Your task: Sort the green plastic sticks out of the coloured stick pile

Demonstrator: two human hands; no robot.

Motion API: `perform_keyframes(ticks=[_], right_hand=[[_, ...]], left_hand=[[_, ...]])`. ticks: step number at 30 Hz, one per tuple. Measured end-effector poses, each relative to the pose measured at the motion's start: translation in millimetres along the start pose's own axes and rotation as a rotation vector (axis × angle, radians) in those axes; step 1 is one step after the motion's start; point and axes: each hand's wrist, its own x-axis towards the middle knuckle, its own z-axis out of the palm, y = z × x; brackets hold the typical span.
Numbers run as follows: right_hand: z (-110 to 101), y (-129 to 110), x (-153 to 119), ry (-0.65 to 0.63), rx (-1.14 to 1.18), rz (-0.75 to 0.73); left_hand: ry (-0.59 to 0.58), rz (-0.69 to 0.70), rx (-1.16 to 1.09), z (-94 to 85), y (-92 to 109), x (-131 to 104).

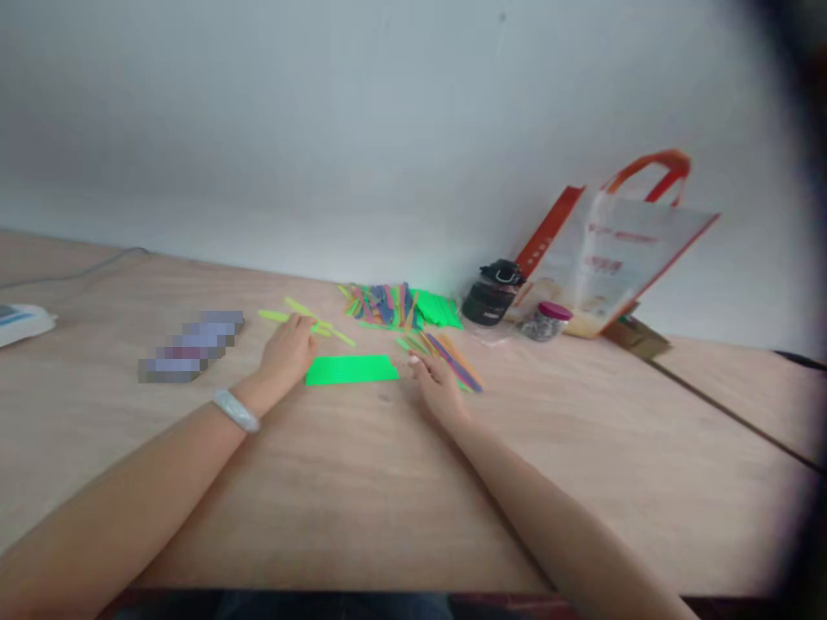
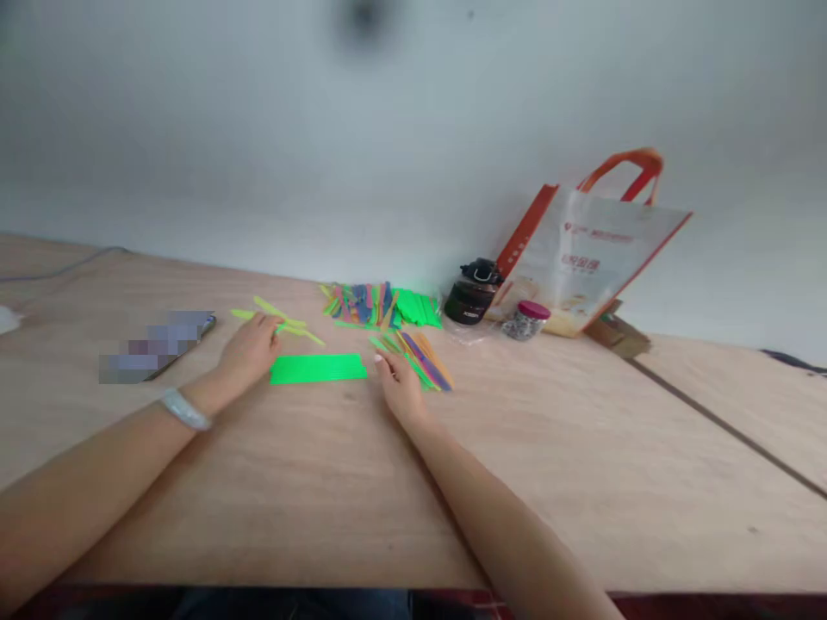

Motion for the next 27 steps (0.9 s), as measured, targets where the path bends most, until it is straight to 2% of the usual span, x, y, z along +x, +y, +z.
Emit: perform_keyframes(ticks=[3,6,10,15,18,21,24,27], right_hand=[[-2.6,3.8,2.6,-0.008,-0.058,-0.038],[-5.2,7.4,4.9,0.015,-0.12,-0.045],[-13.4,19.2,11.2,0.062,-0.235,-0.038],[-33.2,38.6,20.4,0.124,-0.449,0.018],[-41.9,45.6,23.5,0.091,-0.586,0.0],[-42.5,45.2,22.6,0.036,-0.683,-0.041],[-37.6,38.1,18.5,-0.033,-0.77,-0.106],[-32.4,30.6,14.0,-0.103,-0.842,-0.154]], left_hand=[[-0.072,-0.108,0.116,-0.1,-26.3,6.8],[-0.136,-0.143,0.177,2.9,-40.7,9.3],[-0.179,-0.134,0.188,9.5,-47.3,11.5],[-0.177,-0.125,0.179,9.9,-44.4,11.7],[-0.088,-0.08,0.16,5.9,-34.2,9.3],[-0.023,0.113,0.05,3.4,-12.4,2.7],[-0.084,0.419,-0.07,4.6,18.5,-9.9],[-0.157,0.574,-0.087,8.5,46.3,-23.9]])
